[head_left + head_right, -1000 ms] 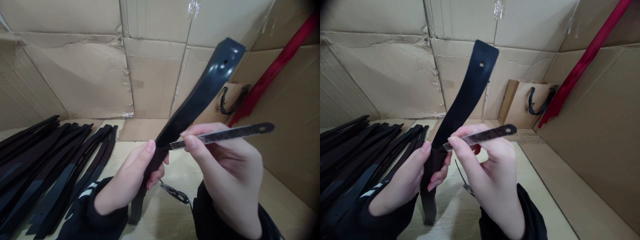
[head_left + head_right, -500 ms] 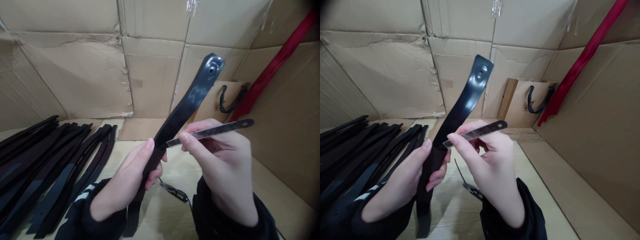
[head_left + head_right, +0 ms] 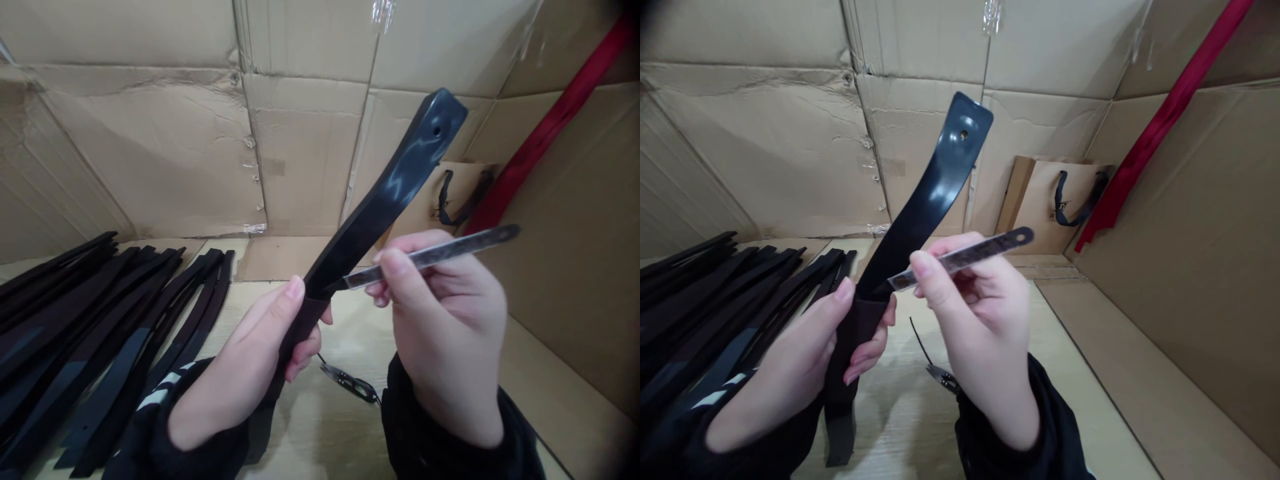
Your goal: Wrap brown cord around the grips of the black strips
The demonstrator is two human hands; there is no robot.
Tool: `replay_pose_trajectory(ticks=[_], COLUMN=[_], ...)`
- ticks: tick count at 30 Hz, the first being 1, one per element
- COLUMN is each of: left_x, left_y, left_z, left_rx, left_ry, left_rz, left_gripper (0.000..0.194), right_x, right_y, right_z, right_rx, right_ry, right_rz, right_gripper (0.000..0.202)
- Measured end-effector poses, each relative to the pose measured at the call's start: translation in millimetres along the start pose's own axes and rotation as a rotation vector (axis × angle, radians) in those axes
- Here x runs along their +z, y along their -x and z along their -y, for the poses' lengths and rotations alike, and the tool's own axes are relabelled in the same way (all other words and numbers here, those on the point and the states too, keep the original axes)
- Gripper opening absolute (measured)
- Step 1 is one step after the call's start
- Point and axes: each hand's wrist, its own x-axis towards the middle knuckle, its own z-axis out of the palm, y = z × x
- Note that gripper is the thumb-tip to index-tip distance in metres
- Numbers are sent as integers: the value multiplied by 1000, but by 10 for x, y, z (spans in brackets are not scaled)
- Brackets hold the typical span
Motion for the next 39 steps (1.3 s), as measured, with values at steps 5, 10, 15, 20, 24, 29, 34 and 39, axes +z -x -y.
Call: replay_pose_trajectory(ticks=[5, 10, 15, 20, 24, 29, 34, 39], left_x=[-6, 3, 12, 2, -3, -4, -11, -10], left_y=[-4, 4, 24, 36, 20, 1, 21, 24], left_z=[36, 24, -1, 2, 6, 12, 2, -15], left_rx=[-7, -9, -35, -25, -41, -49, -46, -47], left_ry=[39, 58, 73, 77, 84, 86, 27, 9], left_rz=[15, 24, 29, 29, 27, 45, 47, 40], left_gripper=[49, 50, 49, 48, 49, 48, 48, 47], right_x=[12, 2, 4, -8, -47, 17, 69, -3], right_y=[25, 23, 26, 7, -5, 3, 6, -37], right_z=[40, 49, 22, 23, 49, 70, 24, -66], right_rx=[-81, -96, -84, -80, -81, -100, -162, -292], right_ry=[121, 159, 129, 127, 169, 247, 249, 367], right_rz=[34, 48, 34, 26, 87, -5, -148, -136], right_gripper=[6, 6, 6, 7, 7, 21, 69, 60])
